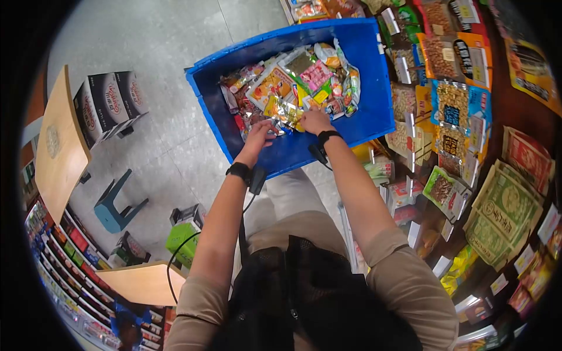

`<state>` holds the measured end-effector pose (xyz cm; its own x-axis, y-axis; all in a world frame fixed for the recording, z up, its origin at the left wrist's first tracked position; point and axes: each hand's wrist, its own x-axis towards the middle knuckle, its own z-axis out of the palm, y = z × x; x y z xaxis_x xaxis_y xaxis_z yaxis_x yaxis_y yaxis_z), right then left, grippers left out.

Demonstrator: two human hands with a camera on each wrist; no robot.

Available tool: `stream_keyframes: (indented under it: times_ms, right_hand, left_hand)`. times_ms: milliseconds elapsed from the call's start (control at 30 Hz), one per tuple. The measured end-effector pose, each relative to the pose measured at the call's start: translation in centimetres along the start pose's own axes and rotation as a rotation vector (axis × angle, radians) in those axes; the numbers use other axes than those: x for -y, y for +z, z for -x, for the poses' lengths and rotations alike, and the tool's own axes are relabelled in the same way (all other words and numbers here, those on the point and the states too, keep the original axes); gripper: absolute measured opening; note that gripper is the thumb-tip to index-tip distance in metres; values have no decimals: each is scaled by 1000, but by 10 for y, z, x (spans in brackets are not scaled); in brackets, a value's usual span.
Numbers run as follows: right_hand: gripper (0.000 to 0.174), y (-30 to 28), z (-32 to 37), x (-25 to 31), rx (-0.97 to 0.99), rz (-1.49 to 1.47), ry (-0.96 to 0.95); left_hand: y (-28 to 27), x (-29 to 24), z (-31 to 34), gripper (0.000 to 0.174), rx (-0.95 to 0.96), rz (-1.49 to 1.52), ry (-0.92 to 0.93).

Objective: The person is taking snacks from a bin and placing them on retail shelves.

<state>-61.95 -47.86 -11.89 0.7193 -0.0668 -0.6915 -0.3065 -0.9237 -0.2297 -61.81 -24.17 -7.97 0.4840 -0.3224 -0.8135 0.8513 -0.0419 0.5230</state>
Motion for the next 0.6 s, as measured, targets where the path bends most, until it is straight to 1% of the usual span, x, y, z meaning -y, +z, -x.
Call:
stream_keyframes:
  times_ms: [67,100,167,200,233,267,300,333,367,400,433,467,500,533,567,600]
  right_hand:
    - [33,6,-9,8,77,23,75]
    - [34,9,-6,14,62,4,92]
    - [33,9,-3,13,51,-74,2]
    - [33,8,1,14,39,-116,-44]
    - [24,-1,12,17,-65,-200,-149]
    - [21,-11,20,22,-118,-337,-181]
    - [18,-23,28,28,-177,-475,-216]
    - [15,-37,38,36,-239,-614,-253]
    - [13,-58,54,46,-381,-589,-346]
    - [13,-74,65,55,-399,-621,-345]
    - [13,-88,76,61,-421,-652,-341]
    - [13,-104,86,66,-450,-683,-336]
    - [20,-119,99,69,-421,-777,-347]
    - [24,-138,114,73,-393,-812,-351]
    - [28,-158,133,76,-363,-848,-357]
    - [32,-166,150,78,-329,-884,-365]
  left_hand:
    - [6,0,-11,35,6,-82,-29]
    - [9,4,-16,35,10,-115,-19]
    - [13,13,-23,37,6,-151,8]
    - [15,15,-23,39,-50,-307,144]
    - [15,15,-20,41,-104,-467,281]
    - [20,-2,-7,43,-159,-628,426]
    - [24,-20,6,54,-157,-713,371]
    - [26,-37,19,57,-153,-783,464]
    - [27,-55,28,60,-149,-854,569]
    - [30,-74,36,62,-140,-927,682]
    - [37,-94,50,71,-136,-916,660]
    - [41,-114,61,73,-144,-965,741]
    - [45,-131,73,74,-143,-1013,821]
    - [50,-146,85,75,-134,-1058,897]
    - [55,-161,97,72,-161,-1095,1007]
    - [59,-174,112,67,-112,-1160,1023]
